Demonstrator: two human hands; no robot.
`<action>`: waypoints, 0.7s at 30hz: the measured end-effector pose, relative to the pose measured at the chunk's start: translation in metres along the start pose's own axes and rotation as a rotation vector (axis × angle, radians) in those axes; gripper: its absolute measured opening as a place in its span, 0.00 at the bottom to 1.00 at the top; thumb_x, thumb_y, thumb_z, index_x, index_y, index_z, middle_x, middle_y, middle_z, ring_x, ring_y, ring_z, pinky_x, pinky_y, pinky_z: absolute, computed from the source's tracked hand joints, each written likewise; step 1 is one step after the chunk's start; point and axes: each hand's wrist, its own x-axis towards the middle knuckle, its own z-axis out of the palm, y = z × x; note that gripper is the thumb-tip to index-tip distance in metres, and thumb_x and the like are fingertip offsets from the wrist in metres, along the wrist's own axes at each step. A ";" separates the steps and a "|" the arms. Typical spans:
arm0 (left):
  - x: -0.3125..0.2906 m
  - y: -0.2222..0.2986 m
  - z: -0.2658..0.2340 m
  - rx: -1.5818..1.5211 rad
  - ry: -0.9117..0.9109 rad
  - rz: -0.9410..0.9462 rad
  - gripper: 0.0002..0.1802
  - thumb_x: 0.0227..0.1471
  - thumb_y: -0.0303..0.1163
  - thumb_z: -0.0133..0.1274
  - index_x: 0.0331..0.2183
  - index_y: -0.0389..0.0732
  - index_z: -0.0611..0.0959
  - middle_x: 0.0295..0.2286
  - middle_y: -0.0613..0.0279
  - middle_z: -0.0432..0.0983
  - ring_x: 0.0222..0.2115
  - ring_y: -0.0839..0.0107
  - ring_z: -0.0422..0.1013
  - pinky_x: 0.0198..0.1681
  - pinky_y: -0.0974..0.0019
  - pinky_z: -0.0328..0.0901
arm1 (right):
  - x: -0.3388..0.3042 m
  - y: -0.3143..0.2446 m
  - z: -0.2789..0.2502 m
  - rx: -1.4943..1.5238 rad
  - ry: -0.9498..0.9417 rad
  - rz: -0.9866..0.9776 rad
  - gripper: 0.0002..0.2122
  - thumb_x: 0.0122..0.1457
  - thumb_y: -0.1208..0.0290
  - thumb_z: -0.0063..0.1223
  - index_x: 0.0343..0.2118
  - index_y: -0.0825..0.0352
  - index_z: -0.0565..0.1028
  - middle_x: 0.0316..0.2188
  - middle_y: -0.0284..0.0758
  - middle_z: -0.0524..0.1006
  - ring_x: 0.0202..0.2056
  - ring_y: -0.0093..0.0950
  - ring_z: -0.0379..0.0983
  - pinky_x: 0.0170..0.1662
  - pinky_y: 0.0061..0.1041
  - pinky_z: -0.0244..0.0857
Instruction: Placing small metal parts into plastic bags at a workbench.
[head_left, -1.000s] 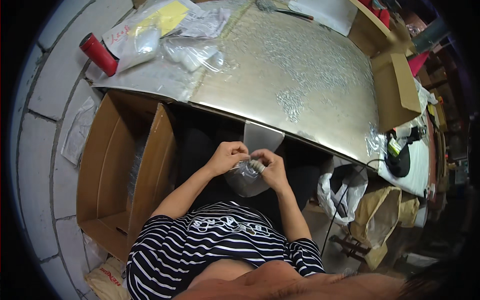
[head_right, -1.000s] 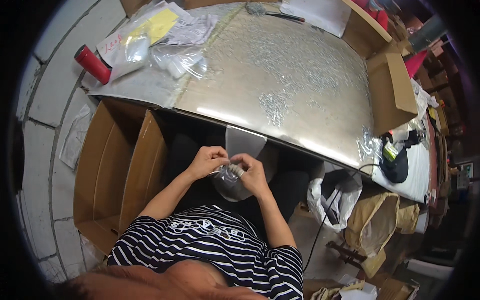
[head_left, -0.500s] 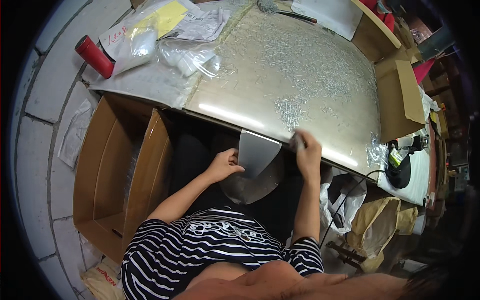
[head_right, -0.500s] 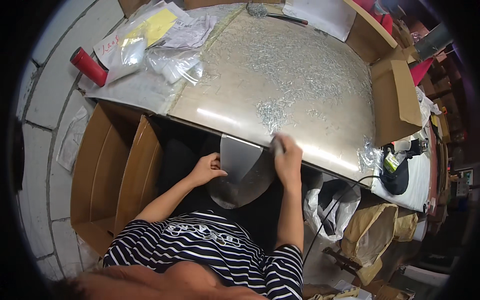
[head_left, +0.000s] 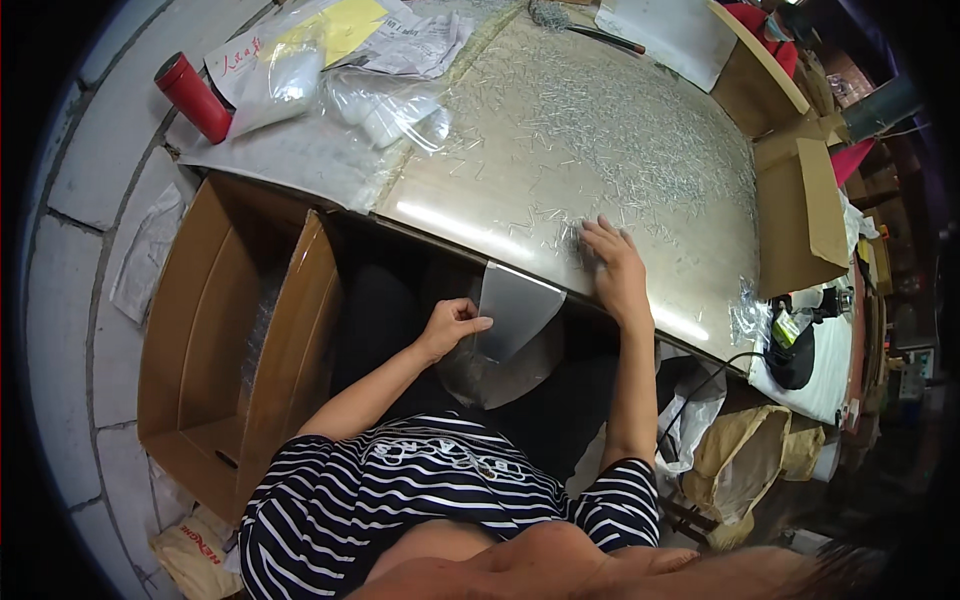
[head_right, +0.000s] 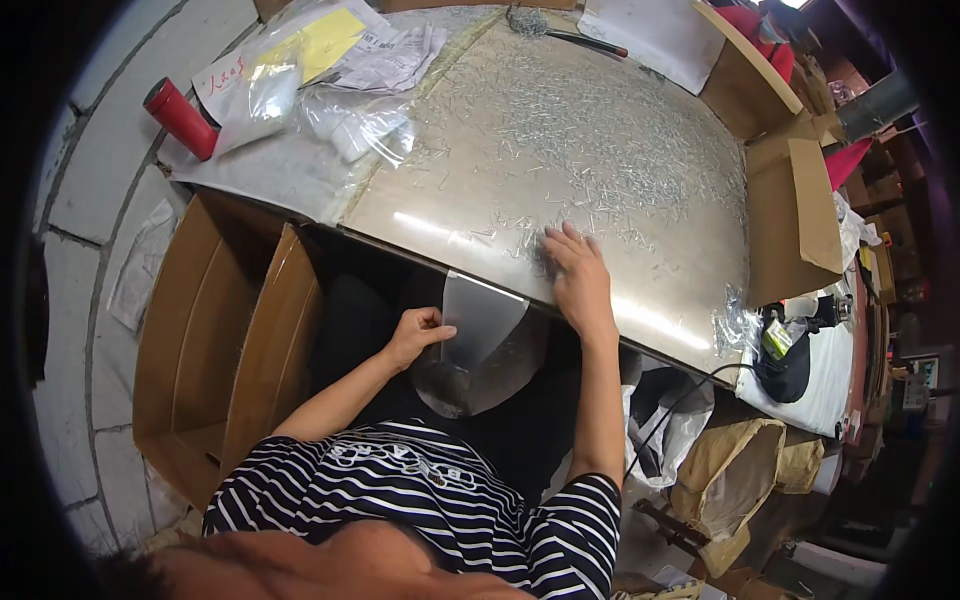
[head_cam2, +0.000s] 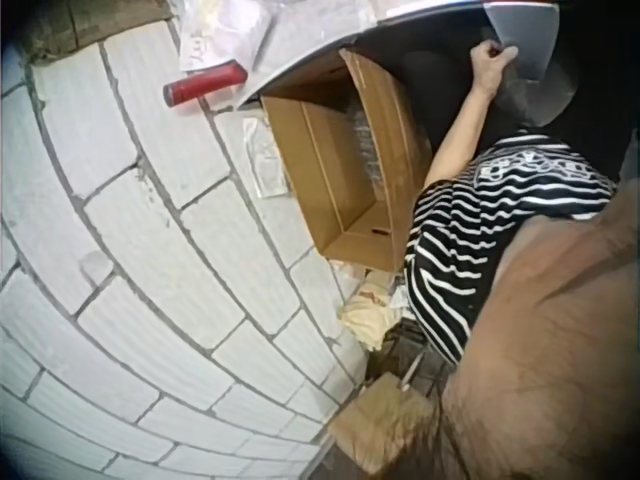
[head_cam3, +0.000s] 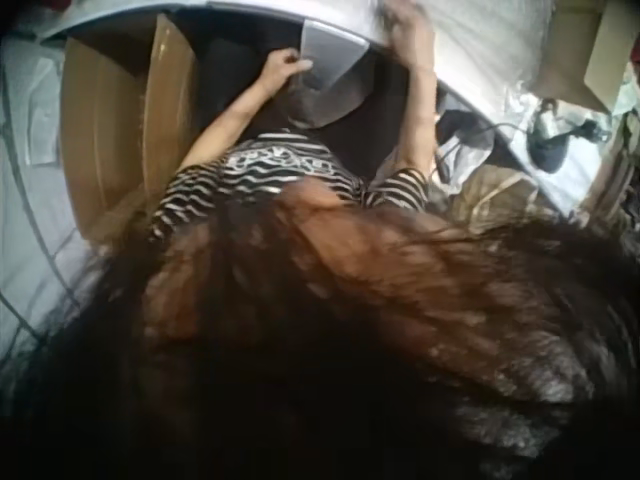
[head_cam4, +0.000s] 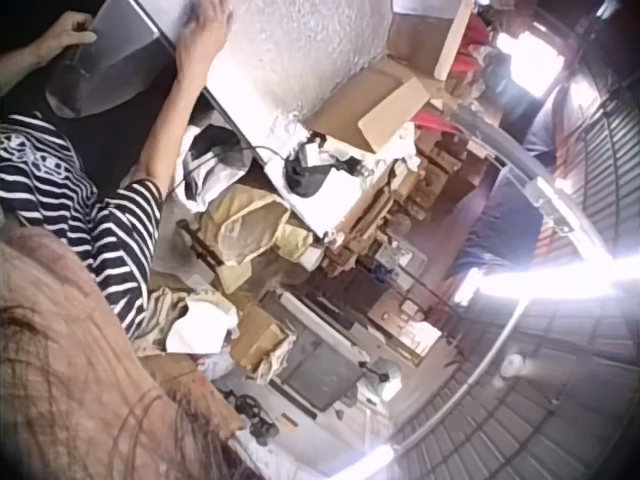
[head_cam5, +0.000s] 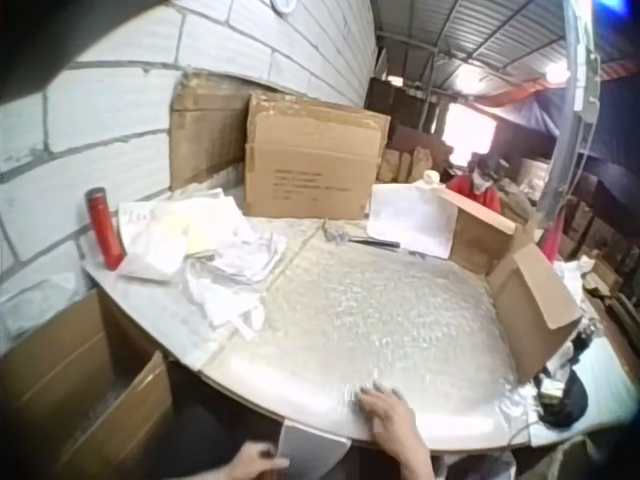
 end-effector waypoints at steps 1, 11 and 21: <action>0.004 -0.006 -0.003 -0.001 0.004 -0.006 0.13 0.48 0.34 0.63 0.26 0.35 0.81 0.22 0.67 0.75 0.24 0.84 0.67 0.28 0.78 0.62 | -0.007 -0.003 0.001 0.303 0.125 0.048 0.21 0.50 0.84 0.43 0.47 0.64 0.76 0.52 0.40 0.73 0.61 0.37 0.61 0.65 0.41 0.47; -0.019 -0.004 0.015 -0.687 -0.146 -0.314 0.40 0.58 0.63 0.40 0.44 0.31 0.78 0.38 0.56 0.79 0.39 0.66 0.76 0.45 0.67 0.69 | -0.014 -0.077 0.040 0.160 0.191 0.148 0.22 0.53 0.79 0.48 0.54 0.71 0.68 0.59 0.49 0.63 0.62 0.45 0.57 0.62 0.36 0.54; -0.014 -0.037 -0.007 -0.685 -0.470 -0.403 0.36 0.55 0.58 0.47 0.44 0.29 0.79 0.40 0.51 0.78 0.42 0.63 0.74 0.49 0.63 0.67 | -0.052 -0.091 0.007 0.488 0.190 0.184 0.15 0.57 0.82 0.47 0.48 0.71 0.74 0.53 0.44 0.72 0.57 0.41 0.66 0.59 0.30 0.59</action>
